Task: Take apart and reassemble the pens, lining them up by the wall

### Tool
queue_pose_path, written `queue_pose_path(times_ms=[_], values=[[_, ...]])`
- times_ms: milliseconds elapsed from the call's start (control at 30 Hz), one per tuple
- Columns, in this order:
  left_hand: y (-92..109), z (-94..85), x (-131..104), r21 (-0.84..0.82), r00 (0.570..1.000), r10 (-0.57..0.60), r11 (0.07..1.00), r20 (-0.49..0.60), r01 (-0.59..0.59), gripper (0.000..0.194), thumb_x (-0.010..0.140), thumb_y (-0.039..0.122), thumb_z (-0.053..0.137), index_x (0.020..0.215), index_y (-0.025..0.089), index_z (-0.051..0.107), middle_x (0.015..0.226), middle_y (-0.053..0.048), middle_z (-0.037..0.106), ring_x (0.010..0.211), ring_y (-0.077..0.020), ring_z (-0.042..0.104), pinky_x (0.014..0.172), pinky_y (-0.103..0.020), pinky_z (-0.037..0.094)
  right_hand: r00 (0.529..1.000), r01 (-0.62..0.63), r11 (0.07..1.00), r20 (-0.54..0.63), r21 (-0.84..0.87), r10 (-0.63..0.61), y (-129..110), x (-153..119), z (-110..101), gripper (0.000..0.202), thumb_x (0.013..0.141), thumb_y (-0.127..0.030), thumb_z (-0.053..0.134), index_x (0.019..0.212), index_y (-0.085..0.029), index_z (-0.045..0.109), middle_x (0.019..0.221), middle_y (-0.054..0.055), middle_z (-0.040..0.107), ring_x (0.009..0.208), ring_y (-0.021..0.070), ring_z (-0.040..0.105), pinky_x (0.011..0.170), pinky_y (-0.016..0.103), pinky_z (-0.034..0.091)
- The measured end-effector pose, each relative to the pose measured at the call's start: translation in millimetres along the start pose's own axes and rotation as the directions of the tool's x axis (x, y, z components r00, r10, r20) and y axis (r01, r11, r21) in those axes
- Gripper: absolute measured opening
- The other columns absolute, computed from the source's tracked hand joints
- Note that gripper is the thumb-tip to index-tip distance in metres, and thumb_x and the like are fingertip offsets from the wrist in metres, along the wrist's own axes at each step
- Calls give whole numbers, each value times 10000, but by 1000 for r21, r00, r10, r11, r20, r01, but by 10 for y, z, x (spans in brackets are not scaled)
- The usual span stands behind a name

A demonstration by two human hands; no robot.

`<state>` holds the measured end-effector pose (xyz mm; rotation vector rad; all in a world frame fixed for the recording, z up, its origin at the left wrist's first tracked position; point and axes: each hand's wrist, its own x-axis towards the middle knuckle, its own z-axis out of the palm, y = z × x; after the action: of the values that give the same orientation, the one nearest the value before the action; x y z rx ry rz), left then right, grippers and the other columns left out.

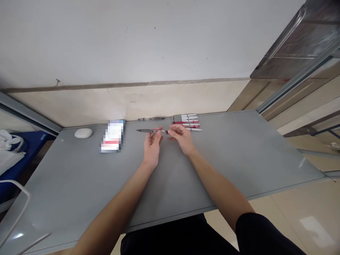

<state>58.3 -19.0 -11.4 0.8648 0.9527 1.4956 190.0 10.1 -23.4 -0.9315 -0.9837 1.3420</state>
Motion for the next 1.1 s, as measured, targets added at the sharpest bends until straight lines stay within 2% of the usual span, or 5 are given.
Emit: queue_pose_path(times_ms=[333,533,667,867,1100], values=[[129,-337,63,522,981,-68,852,183,-39,371,830,407,626,1157,232,657,1207,-65,682,1124,-254,633,970,-403,490,977,25,966,-213,258,31,-26,77,5,286,667,-385,810,874,-223,698,859,-28,701,735,103,666,713,296,620],[200,-595,247,747,912,110,538,396,-389,272,879,338,517,1073,210,657,1326,-120,587,1311,-273,485,1062,-453,412,953,32,872,-277,489,121,-84,95,28,268,735,-429,749,931,-281,642,783,-85,660,678,73,657,688,242,587],[182,-705,349,804,862,71,329,502,-495,305,908,337,460,1085,180,651,1347,-157,565,1396,-297,377,1118,-497,336,937,119,789,-330,602,110,-85,83,90,229,821,-473,646,991,-323,613,724,-96,606,563,54,573,683,234,566],[138,-777,444,806,825,40,192,564,-560,328,924,333,432,1122,197,655,1346,-138,577,1387,-304,390,1157,-552,227,965,126,744,-256,656,63,-21,46,112,203,829,-522,613,845,-320,613,581,-98,480,428,65,349,470,204,417],[103,-764,390,841,839,63,1,540,-541,447,936,435,447,1307,234,594,1445,-110,510,1414,-349,336,1169,-580,139,932,282,790,-350,545,-91,115,-40,56,454,850,-651,440,632,-253,456,542,-60,361,489,116,369,617,309,471]])
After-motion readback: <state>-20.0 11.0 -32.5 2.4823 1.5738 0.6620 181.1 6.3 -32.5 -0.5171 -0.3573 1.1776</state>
